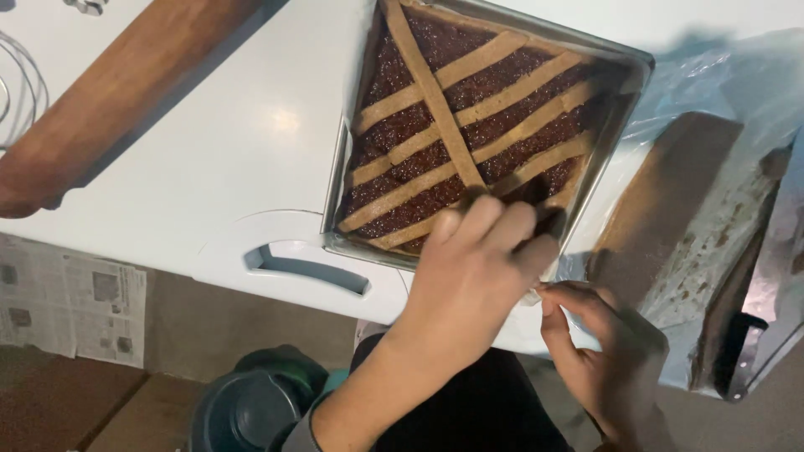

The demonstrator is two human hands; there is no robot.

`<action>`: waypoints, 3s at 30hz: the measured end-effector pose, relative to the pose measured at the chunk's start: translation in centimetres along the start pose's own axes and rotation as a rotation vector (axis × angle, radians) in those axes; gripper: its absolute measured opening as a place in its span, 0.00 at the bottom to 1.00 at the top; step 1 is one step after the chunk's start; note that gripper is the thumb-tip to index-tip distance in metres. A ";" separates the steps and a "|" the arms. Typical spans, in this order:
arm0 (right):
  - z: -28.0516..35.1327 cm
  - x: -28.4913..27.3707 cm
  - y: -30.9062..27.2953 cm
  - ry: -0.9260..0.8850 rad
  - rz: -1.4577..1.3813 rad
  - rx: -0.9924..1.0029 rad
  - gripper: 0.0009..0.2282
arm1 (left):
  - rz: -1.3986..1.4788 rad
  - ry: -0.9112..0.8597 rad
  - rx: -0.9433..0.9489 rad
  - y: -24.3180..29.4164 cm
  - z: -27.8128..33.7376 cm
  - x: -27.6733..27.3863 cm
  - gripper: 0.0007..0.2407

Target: Preparing dough strips and placing them on a lattice pie.

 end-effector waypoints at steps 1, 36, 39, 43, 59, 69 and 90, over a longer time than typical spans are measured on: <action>0.1 -0.2 -0.1 -0.001 -0.001 0.000 0.07 | -0.001 0.000 -0.001 -0.3 0.6 -0.2 0.08; -18.5 7.2 -12.7 -0.001 0.294 -0.539 0.26 | 0.588 0.299 -0.328 -18.1 -6.8 -7.2 0.14; -18.2 7.5 -11.8 -0.018 0.238 -0.545 0.22 | 0.526 0.267 -0.366 -17.8 -7.3 -7.4 0.13; -18.6 7.3 -12.1 0.000 0.259 -0.559 0.25 | 0.378 0.268 -0.450 -17.6 -7.9 -8.0 0.13; -18.6 7.4 -12.3 0.043 0.299 -0.583 0.24 | 0.603 0.270 -0.498 -18.8 -7.4 -7.4 0.12; -18.4 7.8 -12.2 0.058 0.305 -0.572 0.24 | 0.636 0.279 -0.491 -19.0 -7.2 -7.3 0.12; -18.5 7.9 -12.2 0.040 0.275 -0.537 0.23 | 0.689 0.280 -0.509 -19.2 -7.1 -7.0 0.13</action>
Point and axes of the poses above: each hand's wrist, its own z-axis away from the middle knuckle, its own x-axis out of the palm, y = z × x, the point moved 8 cm from there along -z, towards the middle knuckle, and after that the axes turned 7 degrees about -z, right-handed, at the moved point
